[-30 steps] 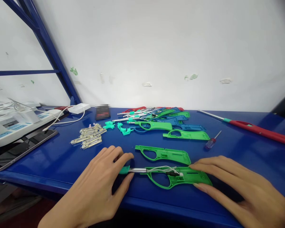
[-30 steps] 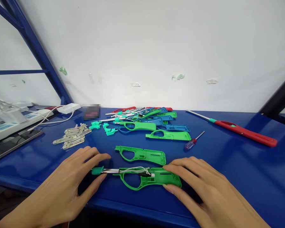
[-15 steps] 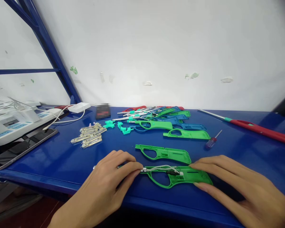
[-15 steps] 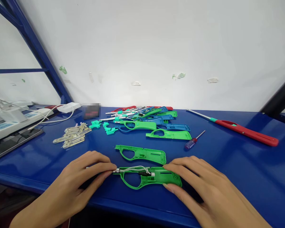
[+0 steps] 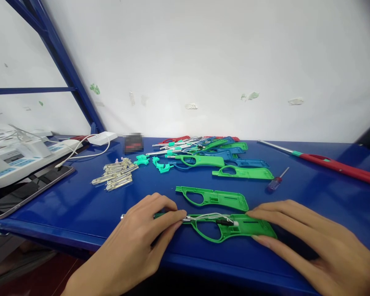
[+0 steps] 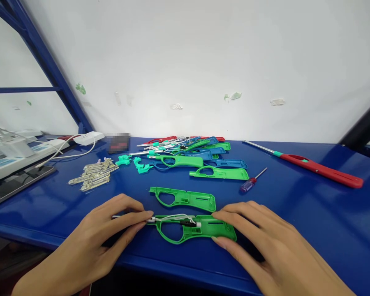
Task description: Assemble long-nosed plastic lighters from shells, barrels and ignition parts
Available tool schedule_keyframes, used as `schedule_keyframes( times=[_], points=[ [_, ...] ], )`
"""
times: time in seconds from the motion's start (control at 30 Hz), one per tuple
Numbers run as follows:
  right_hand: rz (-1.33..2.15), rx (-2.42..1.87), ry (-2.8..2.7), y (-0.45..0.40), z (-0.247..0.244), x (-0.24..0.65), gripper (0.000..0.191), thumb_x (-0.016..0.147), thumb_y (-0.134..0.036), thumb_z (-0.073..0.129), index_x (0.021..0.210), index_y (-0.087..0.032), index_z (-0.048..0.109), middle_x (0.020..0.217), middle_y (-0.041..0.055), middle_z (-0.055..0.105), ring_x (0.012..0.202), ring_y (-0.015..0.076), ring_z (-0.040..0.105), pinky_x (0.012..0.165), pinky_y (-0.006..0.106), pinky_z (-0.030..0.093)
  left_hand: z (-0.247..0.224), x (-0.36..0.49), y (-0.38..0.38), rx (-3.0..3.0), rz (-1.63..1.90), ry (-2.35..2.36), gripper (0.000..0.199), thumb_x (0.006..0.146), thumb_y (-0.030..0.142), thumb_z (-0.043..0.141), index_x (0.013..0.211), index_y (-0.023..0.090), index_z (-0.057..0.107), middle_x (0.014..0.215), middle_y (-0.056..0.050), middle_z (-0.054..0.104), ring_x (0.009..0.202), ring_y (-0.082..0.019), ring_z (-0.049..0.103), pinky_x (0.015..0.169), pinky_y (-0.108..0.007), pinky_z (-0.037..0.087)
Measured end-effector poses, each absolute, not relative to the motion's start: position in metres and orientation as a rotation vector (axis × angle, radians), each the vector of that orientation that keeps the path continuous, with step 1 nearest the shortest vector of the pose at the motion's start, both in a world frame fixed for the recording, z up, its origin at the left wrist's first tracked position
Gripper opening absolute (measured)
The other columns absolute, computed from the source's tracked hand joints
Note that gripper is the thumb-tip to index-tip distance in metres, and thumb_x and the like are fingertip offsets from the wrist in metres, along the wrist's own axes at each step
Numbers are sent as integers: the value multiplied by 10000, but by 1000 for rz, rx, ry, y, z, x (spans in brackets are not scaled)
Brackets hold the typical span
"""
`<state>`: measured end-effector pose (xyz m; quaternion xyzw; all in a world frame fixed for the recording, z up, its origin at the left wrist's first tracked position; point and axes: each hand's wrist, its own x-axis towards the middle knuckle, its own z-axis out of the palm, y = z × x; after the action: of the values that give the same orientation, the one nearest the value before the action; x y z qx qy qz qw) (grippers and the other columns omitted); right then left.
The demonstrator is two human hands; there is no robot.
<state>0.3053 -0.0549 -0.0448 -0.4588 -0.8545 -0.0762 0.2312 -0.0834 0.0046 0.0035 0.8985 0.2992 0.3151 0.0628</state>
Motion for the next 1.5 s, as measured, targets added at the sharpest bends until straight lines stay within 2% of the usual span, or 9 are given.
schedule_keyframes(
  times=[0.13,0.37,0.57,0.77,1.0,1.1,1.23,1.37,1.5],
  points=[
    [-197,-1284,-2332,-57,-43,305,425,1192,-429,653,1613,-448,713,1490,-29,858,1324,276,852,1184,414,705,5,-83,3,2760,978,883,292,1194,74,598,1328,235,801,1177,-48,781,1013,-186,732,914,-299,619],
    [-188,-1322,-2240,-56,-40,300,324,1203,-468,627,1476,-371,771,1440,34,860,1268,288,859,1135,416,723,4,-83,3,2804,956,869,350,1190,45,567,1390,212,800,1190,-66,778,1028,-194,730,940,-315,622],
    [-178,-1287,-2355,-58,-42,306,426,1198,-453,639,1621,-439,693,1510,-24,846,1348,275,837,1205,413,690,1,-86,5,2738,866,910,411,1196,24,519,1437,258,756,1217,-51,754,1067,-191,723,903,-306,593],
    [-213,-1306,-2296,-56,-40,299,353,1214,-453,604,1538,-404,735,1453,-17,856,1293,245,852,1178,369,696,-1,-87,6,2719,876,864,415,1212,37,513,1462,284,735,1134,-31,738,990,-188,685,824,-299,559],
    [-161,-1286,-2316,-56,-39,302,405,1181,-452,666,1579,-444,736,1479,-27,862,1307,285,857,1162,431,718,2,-89,6,2748,822,850,532,1166,-20,516,1525,321,714,1180,-37,733,987,-190,678,825,-296,566],
    [-133,-1282,-2285,-57,-37,301,388,1178,-447,669,1555,-448,760,1453,-30,872,1277,281,867,1146,422,723,2,-89,4,2794,795,860,575,1157,-20,518,1594,322,671,1223,-57,728,1003,-204,686,846,-314,590],
    [-122,-1302,-2196,-57,-32,295,306,1189,-478,652,1447,-403,799,1398,-18,879,1227,253,873,1104,367,725,0,-90,-2,2940,705,905,601,1102,-55,505,1601,253,638,1269,-84,750,1072,-249,721,892,-365,638],
    [-137,-1294,-2188,-55,-31,292,300,1191,-477,655,1447,-393,786,1400,-15,873,1229,244,870,1091,351,724,-6,-91,-8,2982,597,1004,788,991,-113,461,1676,262,564,1411,-90,754,1271,-288,734,1035,-420,668],
    [-136,-1296,-2162,-54,-31,291,293,1168,-483,686,1420,-399,811,1380,-14,880,1206,257,875,1064,366,733,-7,-87,-8,3017,501,1051,909,887,-133,457,1702,265,522,1427,-88,759,1272,-289,761,1123,-481,682]
  ],
)
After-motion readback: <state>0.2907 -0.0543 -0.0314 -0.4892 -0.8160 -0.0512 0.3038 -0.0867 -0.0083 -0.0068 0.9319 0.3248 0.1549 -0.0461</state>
